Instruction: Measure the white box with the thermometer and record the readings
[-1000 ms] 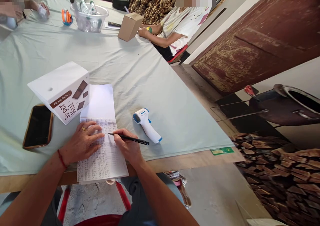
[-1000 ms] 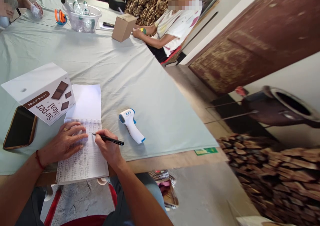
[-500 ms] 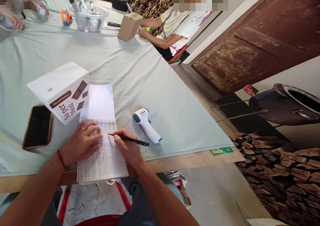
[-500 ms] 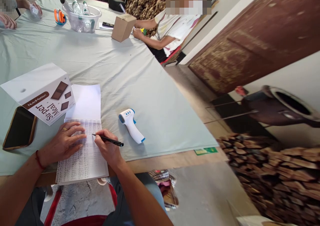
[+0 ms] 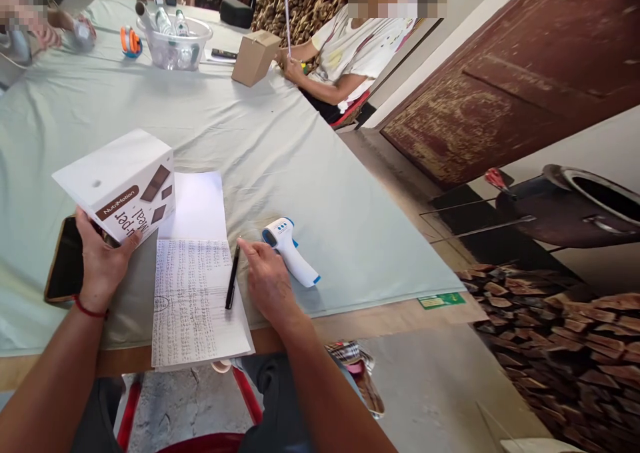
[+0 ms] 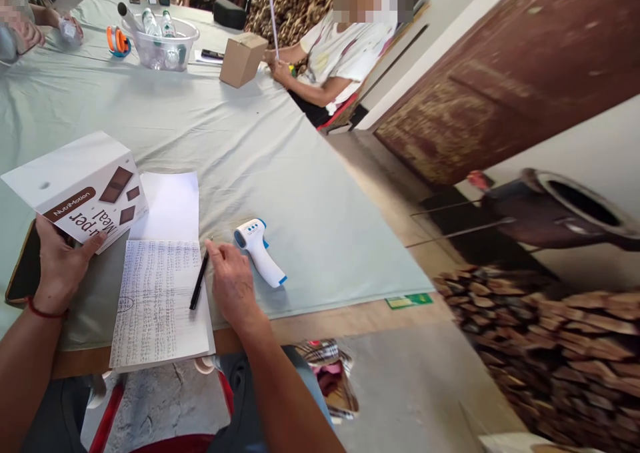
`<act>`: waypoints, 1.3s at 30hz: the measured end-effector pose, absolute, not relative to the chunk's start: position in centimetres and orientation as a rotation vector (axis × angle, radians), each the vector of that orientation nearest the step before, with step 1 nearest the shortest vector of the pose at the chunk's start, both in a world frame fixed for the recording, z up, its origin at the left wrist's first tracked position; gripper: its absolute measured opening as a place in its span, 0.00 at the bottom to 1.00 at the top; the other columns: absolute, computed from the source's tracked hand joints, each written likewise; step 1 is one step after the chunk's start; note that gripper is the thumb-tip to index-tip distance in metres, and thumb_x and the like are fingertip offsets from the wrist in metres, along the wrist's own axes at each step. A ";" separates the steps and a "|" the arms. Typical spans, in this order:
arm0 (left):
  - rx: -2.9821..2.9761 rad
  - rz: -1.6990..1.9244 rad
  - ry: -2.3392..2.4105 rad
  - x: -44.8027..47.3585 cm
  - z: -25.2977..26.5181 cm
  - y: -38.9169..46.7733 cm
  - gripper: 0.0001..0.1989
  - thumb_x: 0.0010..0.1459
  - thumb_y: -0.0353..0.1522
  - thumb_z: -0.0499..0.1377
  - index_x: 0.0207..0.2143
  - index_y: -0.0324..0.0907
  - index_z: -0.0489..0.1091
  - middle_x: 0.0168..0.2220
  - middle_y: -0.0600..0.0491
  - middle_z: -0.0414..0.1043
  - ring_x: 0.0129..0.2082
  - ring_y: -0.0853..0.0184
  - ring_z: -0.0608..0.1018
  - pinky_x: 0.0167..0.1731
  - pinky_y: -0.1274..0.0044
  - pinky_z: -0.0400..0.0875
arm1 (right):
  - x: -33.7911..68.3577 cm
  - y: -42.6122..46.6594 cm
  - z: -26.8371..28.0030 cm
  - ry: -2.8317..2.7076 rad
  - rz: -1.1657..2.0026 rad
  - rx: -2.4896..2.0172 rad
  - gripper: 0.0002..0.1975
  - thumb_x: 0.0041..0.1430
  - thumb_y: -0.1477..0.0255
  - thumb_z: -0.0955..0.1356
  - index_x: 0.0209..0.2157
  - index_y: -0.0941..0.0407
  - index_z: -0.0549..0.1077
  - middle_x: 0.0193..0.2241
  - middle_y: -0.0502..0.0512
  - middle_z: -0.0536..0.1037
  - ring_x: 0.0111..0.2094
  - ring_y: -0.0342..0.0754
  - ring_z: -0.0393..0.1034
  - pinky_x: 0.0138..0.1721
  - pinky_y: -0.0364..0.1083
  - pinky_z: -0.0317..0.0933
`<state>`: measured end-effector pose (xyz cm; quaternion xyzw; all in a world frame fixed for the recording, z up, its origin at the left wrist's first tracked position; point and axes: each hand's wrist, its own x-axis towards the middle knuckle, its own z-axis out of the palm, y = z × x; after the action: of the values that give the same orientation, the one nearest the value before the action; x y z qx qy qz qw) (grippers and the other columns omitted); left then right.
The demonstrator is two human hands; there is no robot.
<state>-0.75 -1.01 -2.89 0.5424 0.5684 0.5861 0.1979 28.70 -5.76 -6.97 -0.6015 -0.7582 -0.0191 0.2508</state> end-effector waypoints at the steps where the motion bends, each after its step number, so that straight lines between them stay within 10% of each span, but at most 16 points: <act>1: 1.499 1.640 1.572 -0.9 -3.0 -0.7 0.38 0.41 0.37 0.73 0.51 0.44 0.58 0.56 0.43 0.66 0.57 0.51 0.72 0.56 0.58 0.71 | 29.2 -5.8 -6.6 -2.009 -0.094 -1.703 0.24 0.63 0.80 0.60 0.58 0.56 0.70 0.47 0.65 0.74 0.47 0.56 0.69 0.48 0.54 0.65; 9: 1.333 1.827 1.553 0.2 -2.5 -1.1 0.33 0.39 0.39 0.74 0.46 0.41 0.65 0.47 0.47 0.74 0.46 0.59 0.78 0.49 0.65 0.75 | 33.3 -4.8 -4.7 -1.554 0.229 -2.286 0.25 0.60 0.64 0.66 0.55 0.62 0.70 0.45 0.70 0.74 0.46 0.61 0.68 0.44 0.54 0.63; 20: 1.190 1.460 1.395 1.7 -2.4 -2.4 0.29 0.47 0.46 0.70 0.45 0.40 0.68 0.42 0.47 0.77 0.38 0.59 0.79 0.35 0.70 0.76 | 23.7 -7.8 -1.7 -1.093 1.581 -1.147 0.19 0.52 0.53 0.68 0.25 0.54 0.67 0.22 0.49 0.67 0.24 0.43 0.58 0.26 0.44 0.55; 39: 1.230 1.389 1.370 1.8 -1.5 -2.7 0.30 0.44 0.45 0.72 0.44 0.41 0.67 0.43 0.48 0.77 0.40 0.59 0.79 0.35 0.71 0.76 | 22.2 -7.9 -2.2 -1.260 1.524 -1.074 0.18 0.55 0.53 0.70 0.31 0.55 0.72 0.26 0.50 0.71 0.32 0.46 0.65 0.37 0.45 0.63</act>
<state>1.79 -2.74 -1.47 0.4876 0.5428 0.5506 0.4056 22.15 -7.94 -2.17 -0.4308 -0.5054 0.6110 0.4309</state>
